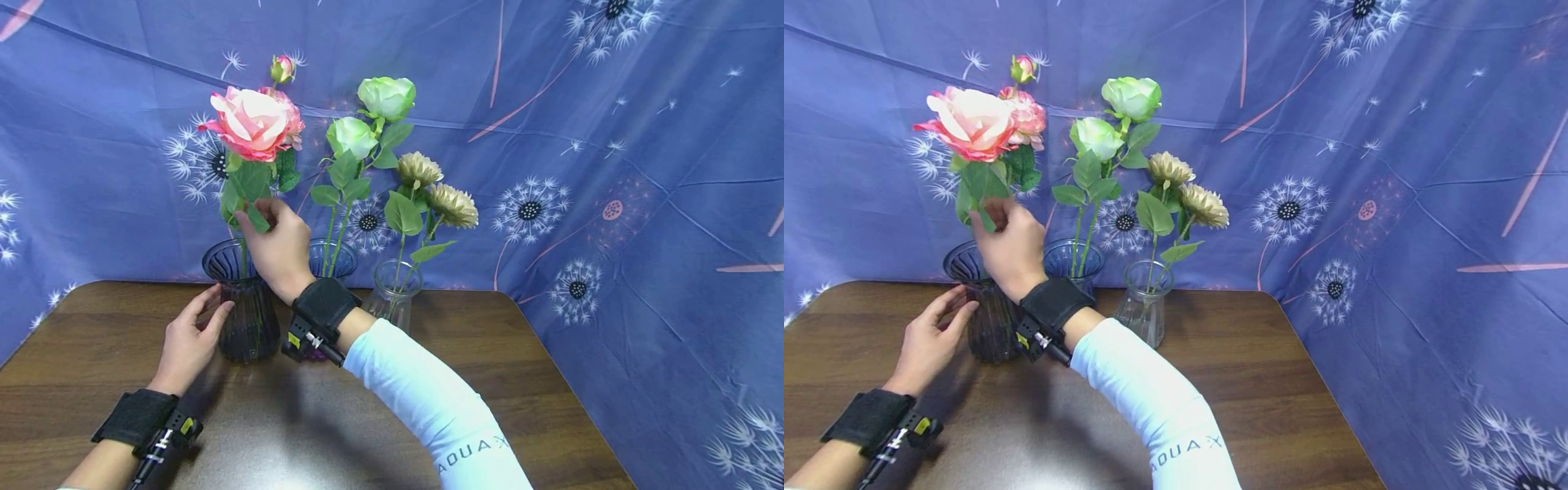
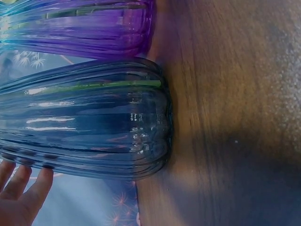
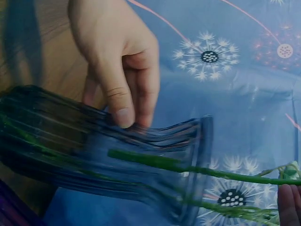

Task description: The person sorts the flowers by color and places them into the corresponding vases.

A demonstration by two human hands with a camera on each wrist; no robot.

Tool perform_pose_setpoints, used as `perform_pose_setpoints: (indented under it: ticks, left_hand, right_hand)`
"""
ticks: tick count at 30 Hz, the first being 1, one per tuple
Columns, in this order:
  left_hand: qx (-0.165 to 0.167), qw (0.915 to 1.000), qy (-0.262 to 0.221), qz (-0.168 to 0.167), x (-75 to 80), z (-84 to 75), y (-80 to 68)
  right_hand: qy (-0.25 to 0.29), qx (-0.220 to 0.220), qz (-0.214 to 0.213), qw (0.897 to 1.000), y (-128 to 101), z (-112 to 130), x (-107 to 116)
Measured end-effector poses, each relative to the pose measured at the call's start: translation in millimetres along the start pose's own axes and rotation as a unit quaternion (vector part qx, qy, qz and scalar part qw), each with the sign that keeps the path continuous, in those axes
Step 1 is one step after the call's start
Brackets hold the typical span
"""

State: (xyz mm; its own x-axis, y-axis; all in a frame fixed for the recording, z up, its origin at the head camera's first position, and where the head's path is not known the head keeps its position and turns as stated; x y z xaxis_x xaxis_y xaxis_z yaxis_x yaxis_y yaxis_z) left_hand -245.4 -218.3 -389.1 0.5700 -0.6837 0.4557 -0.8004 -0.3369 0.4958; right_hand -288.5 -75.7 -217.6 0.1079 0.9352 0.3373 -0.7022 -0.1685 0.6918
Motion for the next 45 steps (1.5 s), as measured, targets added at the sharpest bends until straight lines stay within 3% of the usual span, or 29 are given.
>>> perform_pose_setpoints:
  ticks: [10, 23, 39, 45]
  left_hand:
    - [-0.002, 0.9998, -0.015, -0.009, 1.1, 1.6, 0.0]
    - [-0.002, 0.9998, -0.018, -0.007, 1.2, -0.2, 0.2]
    - [-0.004, 0.9997, -0.023, -0.006, 0.6, 1.3, -2.6]
    - [-0.001, 0.9999, -0.016, -0.006, 0.2, 2.9, -2.2]
  right_hand:
    - [-0.047, -0.018, 0.037, 0.998, -11, -23, -15]
    - [-0.086, -0.102, 0.072, 0.988, -15, -42, -21]
    - [-0.059, -0.096, 0.077, 0.991, -20, -42, -13]
    - [-0.016, -0.100, 0.093, 0.990, -24, -43, -7]
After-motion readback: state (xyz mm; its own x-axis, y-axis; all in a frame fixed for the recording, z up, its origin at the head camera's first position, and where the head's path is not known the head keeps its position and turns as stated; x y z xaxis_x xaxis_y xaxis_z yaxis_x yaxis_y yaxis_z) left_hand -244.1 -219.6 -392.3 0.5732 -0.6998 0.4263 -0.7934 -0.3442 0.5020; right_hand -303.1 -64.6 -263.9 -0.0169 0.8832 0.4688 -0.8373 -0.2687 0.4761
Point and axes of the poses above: each hand's wrist, its own y-axis towards the middle knuckle, its own x-axis out of the back of the hand, z = x × y, the point moved 6 cm from there along y, towards the middle knuckle, and after that the axes turned 2 degrees about y, right-handed, at the moved point
